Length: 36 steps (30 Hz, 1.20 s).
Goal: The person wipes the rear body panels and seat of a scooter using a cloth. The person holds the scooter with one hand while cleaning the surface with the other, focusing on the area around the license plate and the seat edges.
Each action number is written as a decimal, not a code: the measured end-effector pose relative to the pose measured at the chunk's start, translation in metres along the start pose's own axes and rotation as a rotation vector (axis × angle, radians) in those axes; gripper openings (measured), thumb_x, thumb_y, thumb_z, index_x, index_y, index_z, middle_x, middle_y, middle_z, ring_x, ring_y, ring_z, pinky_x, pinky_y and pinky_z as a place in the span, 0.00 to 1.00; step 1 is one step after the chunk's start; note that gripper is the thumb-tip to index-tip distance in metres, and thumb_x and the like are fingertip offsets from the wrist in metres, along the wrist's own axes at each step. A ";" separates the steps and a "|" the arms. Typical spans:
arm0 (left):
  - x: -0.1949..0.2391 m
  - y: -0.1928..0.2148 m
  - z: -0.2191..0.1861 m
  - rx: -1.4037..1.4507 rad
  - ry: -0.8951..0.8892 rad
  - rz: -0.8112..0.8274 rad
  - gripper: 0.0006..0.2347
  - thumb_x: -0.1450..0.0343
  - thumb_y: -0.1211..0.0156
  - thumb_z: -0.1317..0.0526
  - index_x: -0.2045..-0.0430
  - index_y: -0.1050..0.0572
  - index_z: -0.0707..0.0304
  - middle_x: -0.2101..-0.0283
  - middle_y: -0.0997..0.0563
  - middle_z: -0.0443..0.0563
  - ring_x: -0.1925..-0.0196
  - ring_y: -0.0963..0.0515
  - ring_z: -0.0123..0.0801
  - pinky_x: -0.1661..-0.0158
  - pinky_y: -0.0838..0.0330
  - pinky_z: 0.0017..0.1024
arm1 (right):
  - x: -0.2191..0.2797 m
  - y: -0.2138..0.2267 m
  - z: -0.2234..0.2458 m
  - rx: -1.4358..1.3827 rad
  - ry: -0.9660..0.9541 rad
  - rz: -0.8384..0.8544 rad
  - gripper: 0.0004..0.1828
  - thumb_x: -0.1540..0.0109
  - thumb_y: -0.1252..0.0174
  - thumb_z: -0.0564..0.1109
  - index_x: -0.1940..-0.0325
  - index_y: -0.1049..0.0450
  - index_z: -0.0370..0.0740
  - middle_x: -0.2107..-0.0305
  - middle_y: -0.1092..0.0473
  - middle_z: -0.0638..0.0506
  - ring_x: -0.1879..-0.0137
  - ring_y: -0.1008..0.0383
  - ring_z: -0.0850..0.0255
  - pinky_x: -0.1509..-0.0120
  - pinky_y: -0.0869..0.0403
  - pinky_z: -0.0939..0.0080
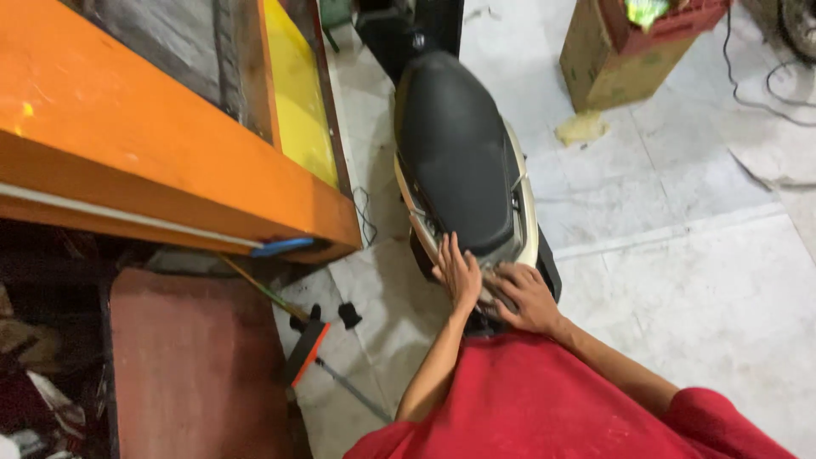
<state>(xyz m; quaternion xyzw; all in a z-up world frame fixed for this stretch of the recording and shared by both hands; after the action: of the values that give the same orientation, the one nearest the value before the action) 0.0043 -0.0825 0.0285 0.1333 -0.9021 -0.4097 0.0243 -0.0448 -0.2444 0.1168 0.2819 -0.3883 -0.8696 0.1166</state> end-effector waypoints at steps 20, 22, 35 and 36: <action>-0.008 0.027 -0.025 -0.107 0.025 0.128 0.29 0.29 0.45 0.57 0.30 0.41 0.55 0.24 0.46 0.57 0.24 0.45 0.49 0.29 0.63 0.55 | 0.015 -0.013 -0.030 -0.180 -0.055 -0.019 0.26 0.45 0.44 0.47 0.43 0.25 0.43 0.42 0.32 0.44 0.32 0.34 0.45 0.28 0.40 0.45; -0.008 0.032 -0.031 -0.117 0.041 0.153 0.28 0.28 0.45 0.57 0.29 0.41 0.56 0.24 0.46 0.56 0.24 0.45 0.50 0.28 0.64 0.54 | 0.011 -0.011 -0.042 -0.160 0.085 0.068 0.27 0.45 0.43 0.51 0.42 0.26 0.43 0.44 0.31 0.44 0.32 0.34 0.49 0.26 0.45 0.41; -0.007 0.033 -0.034 -0.071 0.099 0.149 0.28 0.28 0.45 0.59 0.30 0.40 0.53 0.24 0.45 0.52 0.24 0.43 0.47 0.26 0.65 0.51 | -0.008 -0.017 -0.129 -0.099 -0.025 0.074 0.24 0.42 0.53 0.52 0.43 0.27 0.45 0.47 0.31 0.45 0.33 0.35 0.53 0.24 0.49 0.34; -0.007 0.035 -0.036 -0.055 0.122 0.162 0.27 0.28 0.45 0.59 0.30 0.40 0.52 0.24 0.45 0.51 0.24 0.43 0.45 0.26 0.65 0.49 | -0.018 -0.013 -0.138 -0.147 -0.089 0.083 0.24 0.41 0.52 0.51 0.44 0.28 0.42 0.45 0.33 0.42 0.32 0.36 0.49 0.25 0.47 0.36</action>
<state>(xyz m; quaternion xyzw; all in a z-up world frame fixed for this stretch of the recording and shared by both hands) 0.0092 -0.0852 0.0792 0.0840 -0.8951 -0.4222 0.1160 0.0503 -0.3118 0.0404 0.2172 -0.3395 -0.9019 0.1557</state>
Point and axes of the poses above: each hand's wrist, its own x-axis away from the middle knuckle, its own y-axis out of the back of the hand, z = x × y, the point moved 2 cm from there along -x, towards the middle knuckle
